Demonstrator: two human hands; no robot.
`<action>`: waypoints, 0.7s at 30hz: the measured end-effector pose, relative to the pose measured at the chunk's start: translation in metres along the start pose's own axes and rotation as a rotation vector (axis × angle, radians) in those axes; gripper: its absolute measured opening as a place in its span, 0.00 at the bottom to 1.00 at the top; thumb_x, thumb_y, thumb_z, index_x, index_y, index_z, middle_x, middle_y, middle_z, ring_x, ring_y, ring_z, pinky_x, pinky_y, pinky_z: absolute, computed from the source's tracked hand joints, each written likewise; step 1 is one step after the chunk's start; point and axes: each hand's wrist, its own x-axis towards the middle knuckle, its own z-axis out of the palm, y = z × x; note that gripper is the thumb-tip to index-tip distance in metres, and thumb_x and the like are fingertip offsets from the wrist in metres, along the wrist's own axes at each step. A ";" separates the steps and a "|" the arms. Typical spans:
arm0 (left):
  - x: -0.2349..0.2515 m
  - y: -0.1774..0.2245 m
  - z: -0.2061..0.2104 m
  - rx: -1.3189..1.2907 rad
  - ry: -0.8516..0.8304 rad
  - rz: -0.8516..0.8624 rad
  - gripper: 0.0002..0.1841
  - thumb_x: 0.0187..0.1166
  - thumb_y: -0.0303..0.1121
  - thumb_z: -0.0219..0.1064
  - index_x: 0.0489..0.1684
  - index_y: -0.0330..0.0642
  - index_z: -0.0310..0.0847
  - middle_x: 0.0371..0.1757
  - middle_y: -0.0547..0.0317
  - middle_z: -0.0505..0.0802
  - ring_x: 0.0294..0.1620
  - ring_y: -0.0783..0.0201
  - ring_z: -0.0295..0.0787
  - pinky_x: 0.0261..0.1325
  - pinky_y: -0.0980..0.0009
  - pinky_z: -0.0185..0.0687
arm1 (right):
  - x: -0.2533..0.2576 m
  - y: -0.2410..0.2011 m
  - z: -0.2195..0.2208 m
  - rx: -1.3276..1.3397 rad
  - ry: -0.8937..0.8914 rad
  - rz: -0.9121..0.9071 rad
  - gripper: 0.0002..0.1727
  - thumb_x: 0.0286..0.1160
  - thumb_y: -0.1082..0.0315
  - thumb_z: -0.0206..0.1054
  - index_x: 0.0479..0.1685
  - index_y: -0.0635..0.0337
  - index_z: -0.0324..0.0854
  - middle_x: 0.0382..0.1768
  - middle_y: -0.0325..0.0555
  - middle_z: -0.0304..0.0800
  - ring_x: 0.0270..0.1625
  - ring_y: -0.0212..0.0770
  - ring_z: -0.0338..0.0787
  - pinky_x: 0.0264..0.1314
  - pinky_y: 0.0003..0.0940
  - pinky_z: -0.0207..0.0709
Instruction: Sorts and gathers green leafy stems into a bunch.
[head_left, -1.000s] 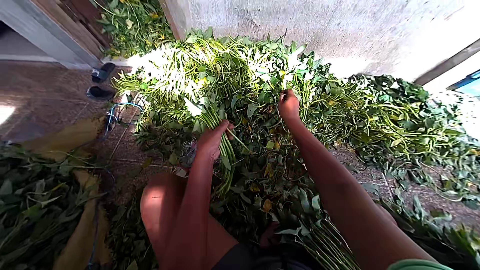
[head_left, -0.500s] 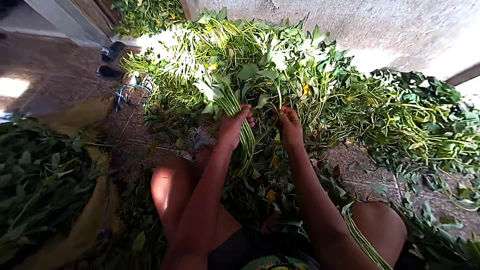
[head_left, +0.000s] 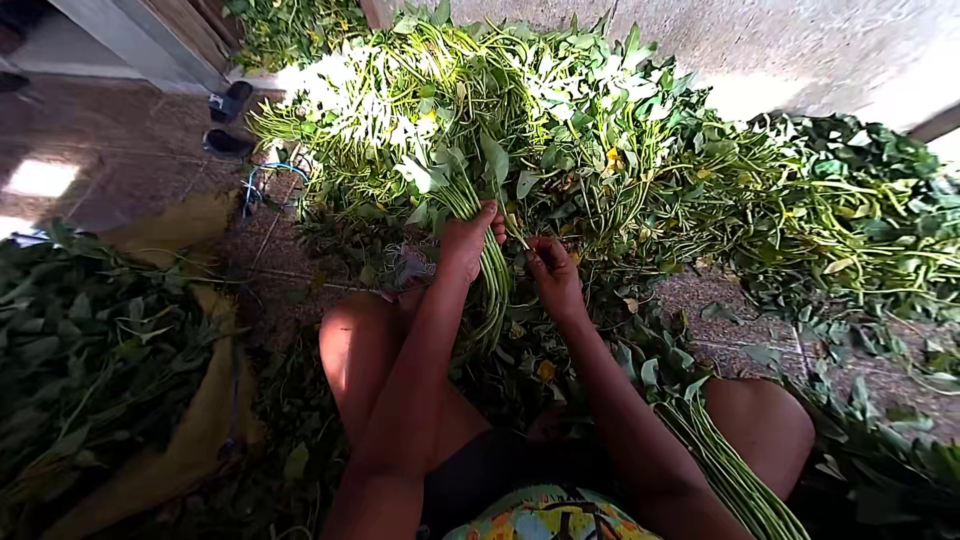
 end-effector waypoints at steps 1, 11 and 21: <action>0.000 -0.001 -0.001 -0.003 0.006 -0.003 0.07 0.87 0.29 0.63 0.52 0.34 0.82 0.31 0.59 0.88 0.26 0.69 0.87 0.34 0.74 0.88 | -0.002 0.000 0.002 -0.001 0.006 -0.001 0.13 0.88 0.72 0.59 0.64 0.67 0.79 0.49 0.50 0.86 0.42 0.32 0.85 0.48 0.30 0.81; 0.001 -0.002 -0.006 0.159 -0.091 -0.085 0.11 0.80 0.29 0.72 0.55 0.35 0.82 0.32 0.58 0.89 0.26 0.69 0.86 0.32 0.75 0.87 | -0.001 -0.004 0.008 0.105 -0.086 0.039 0.16 0.90 0.66 0.54 0.68 0.64 0.73 0.46 0.45 0.83 0.33 0.30 0.81 0.37 0.27 0.78; 0.015 0.005 -0.018 0.041 0.109 0.047 0.06 0.79 0.27 0.72 0.43 0.40 0.80 0.30 0.61 0.86 0.20 0.72 0.80 0.27 0.78 0.82 | 0.007 -0.031 -0.019 -0.055 -0.477 0.393 0.07 0.76 0.69 0.73 0.45 0.63 0.86 0.25 0.40 0.83 0.19 0.27 0.73 0.22 0.23 0.69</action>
